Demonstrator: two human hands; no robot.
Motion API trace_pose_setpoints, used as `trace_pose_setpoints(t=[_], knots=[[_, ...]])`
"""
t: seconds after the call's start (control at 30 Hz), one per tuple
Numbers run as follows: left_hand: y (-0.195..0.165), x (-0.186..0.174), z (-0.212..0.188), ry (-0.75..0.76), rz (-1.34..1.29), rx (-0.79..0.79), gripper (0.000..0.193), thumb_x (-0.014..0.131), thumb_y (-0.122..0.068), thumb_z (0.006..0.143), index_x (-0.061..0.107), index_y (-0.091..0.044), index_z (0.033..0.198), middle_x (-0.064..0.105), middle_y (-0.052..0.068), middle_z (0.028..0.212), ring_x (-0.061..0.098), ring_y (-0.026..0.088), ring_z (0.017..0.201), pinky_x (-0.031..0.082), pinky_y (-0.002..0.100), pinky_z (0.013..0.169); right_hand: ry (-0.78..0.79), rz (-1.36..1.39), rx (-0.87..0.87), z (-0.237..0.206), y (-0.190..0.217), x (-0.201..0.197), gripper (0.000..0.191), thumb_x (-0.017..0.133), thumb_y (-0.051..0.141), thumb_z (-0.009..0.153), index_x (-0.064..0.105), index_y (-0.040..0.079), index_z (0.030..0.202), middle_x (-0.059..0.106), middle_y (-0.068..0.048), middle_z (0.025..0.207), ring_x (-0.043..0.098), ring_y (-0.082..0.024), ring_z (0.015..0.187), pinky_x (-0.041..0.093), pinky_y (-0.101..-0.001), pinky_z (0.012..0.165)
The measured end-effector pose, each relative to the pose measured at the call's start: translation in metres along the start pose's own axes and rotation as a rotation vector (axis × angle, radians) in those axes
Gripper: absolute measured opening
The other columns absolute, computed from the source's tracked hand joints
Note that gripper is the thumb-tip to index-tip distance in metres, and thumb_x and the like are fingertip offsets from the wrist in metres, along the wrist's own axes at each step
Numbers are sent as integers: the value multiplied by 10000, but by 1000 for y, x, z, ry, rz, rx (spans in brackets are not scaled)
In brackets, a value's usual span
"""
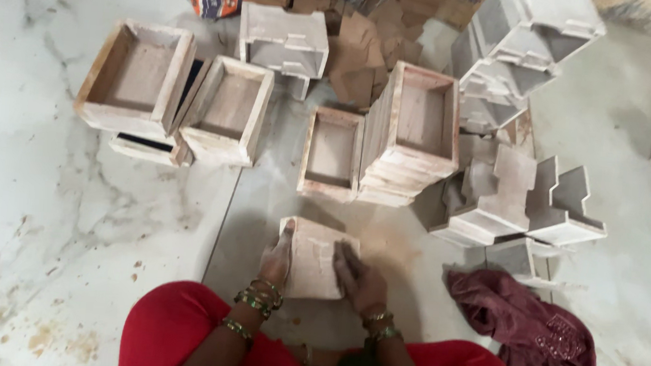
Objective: The person sits on the floor and rubs the surfaces of small wooden boxes by hand, working one box at a time and turning it to treat different sides. They set finished boxes with the stack of completed boxes nearby and pick up the next unfinished box or lid to continue.
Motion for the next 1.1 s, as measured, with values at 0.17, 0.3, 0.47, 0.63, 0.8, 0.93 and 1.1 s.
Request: trace_pose_setpoints(t=[0.17,0.3,0.47,0.63,0.8,0.93,1.1], knots=[[-6,-2,-2,-36,33,31,759,613,-644,899,707,40,1216,739,120,1112,644,212,1009,506,357,916,-76,-21,-16,0,1,-8,530,571,549,933,651,279,1383,778,-139,975,749,-329,869,568,-422,759],[-9,2,-2,-6,-65,67,716,621,-612,884,695,14,1225,731,108,1127,640,202,1007,514,363,903,70,89,30,-11,3,5,552,577,535,908,620,287,1399,797,-117,783,777,-228,694,591,-351,711],[-3,0,-1,-11,-36,35,701,632,-603,912,718,43,1169,731,109,1084,634,192,968,506,334,877,-60,202,-18,-10,13,-13,517,640,477,946,654,212,1390,790,-96,956,771,-171,817,575,-333,733],[-8,8,2,48,-131,85,670,628,-596,905,715,22,1149,722,92,1058,631,182,955,513,334,864,-22,241,-279,-17,36,-7,529,631,459,992,600,190,1446,750,-210,1132,737,-277,1028,575,-352,849],[-8,4,0,41,1,89,726,591,-636,925,728,36,1163,727,101,1063,618,189,957,502,345,882,-9,148,127,-7,-4,-3,559,645,456,917,627,216,1421,789,-126,964,760,-202,838,562,-325,771],[-12,0,0,-29,50,82,727,610,-643,903,702,21,1182,729,82,1073,635,180,982,488,325,912,68,158,92,-12,0,1,579,628,470,906,610,222,1429,803,-137,848,774,-207,775,579,-321,763],[-8,2,-1,10,16,58,739,582,-649,915,724,40,1139,725,109,1019,620,207,925,512,358,868,-45,218,-207,-26,29,-8,566,643,487,963,603,175,1433,765,-152,1090,768,-213,925,569,-336,801]])
Point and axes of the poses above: each hand's wrist, its own z-axis towards the middle knuckle, its own x-axis out of the palm, y = z × x, the point moved 9 cm from there along z, towards the middle knuckle
